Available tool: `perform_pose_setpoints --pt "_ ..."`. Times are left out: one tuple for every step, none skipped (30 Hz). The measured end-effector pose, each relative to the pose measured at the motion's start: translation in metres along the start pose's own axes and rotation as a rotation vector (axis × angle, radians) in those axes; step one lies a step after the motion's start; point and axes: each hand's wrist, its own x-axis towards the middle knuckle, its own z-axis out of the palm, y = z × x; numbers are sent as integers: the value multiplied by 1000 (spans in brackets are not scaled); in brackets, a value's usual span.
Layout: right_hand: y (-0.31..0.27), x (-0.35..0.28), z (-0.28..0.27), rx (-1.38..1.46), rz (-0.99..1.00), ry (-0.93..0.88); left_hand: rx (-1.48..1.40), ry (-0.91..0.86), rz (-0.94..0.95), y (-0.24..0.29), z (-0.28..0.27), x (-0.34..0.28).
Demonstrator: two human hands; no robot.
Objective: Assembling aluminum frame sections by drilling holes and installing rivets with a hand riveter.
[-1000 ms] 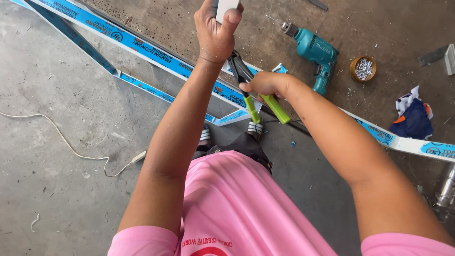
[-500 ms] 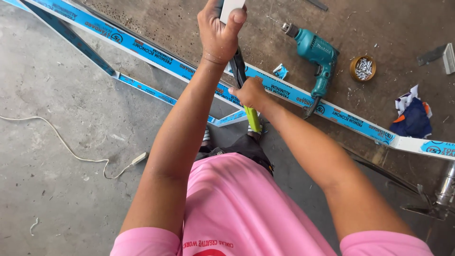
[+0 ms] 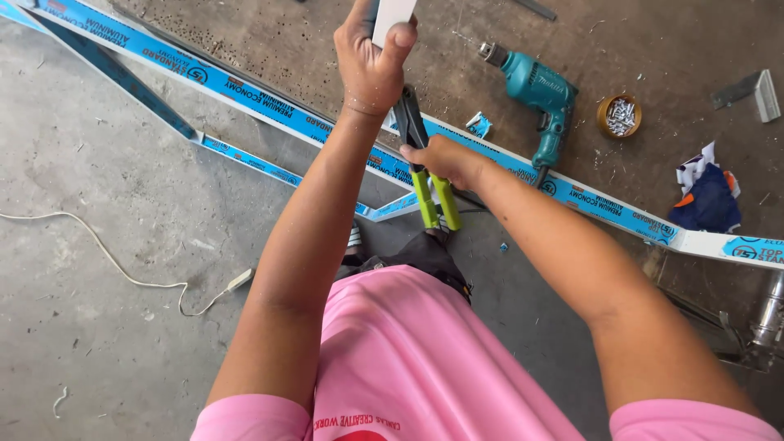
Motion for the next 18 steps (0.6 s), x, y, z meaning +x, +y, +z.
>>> perform_pose_setpoints --pt "7 10 6 45 -53 31 -21 3 -9 0 1 -1" --pt "15 20 12 90 -105 62 -42 6 -18 -1 2 -2" --pt "17 26 15 90 -106 59 -39 6 -19 -1 1 -1" --pt "18 31 18 -55 -160 149 -34 -2 -10 -1 0 0" --pt "22 35 22 -202 -212 238 -30 -7 -3 -1 0 -1" --pt "22 35 26 -204 -212 234 -27 -4 -5 -1 -1 -3" --pt "21 35 28 -247 -193 261 -30 -6 -1 -1 -1 -3" --pt "21 35 30 -289 -173 287 -33 -7 4 0 -1 -2" --pt "17 27 17 -289 -176 294 -38 -7 9 2 1 -1" --pt "12 19 4 -411 -188 213 -22 -2 0 3 2 1" --pt "11 11 -3 -535 -197 119 2 5 -19 4 0 -2" --pt "0 3 -14 -537 -196 114 5 7 -23 1 0 -2" --pt "-10 -5 -26 -475 -47 6 5 7 10 -2 -1 -2" --pt "-20 -14 -37 -411 101 -102 4 7 42 -4 0 -2" --pt "-18 -13 -33 -411 101 -98 0 8 44 0 -1 -3" --pt "-16 -13 -29 -424 92 -107 22 1 43 5 -2 -5" --pt "-21 -11 -26 -438 73 -113 46 -5 52 9 -3 -1" --pt "-22 -13 -23 -439 63 -105 45 -3 64 8 -1 5"
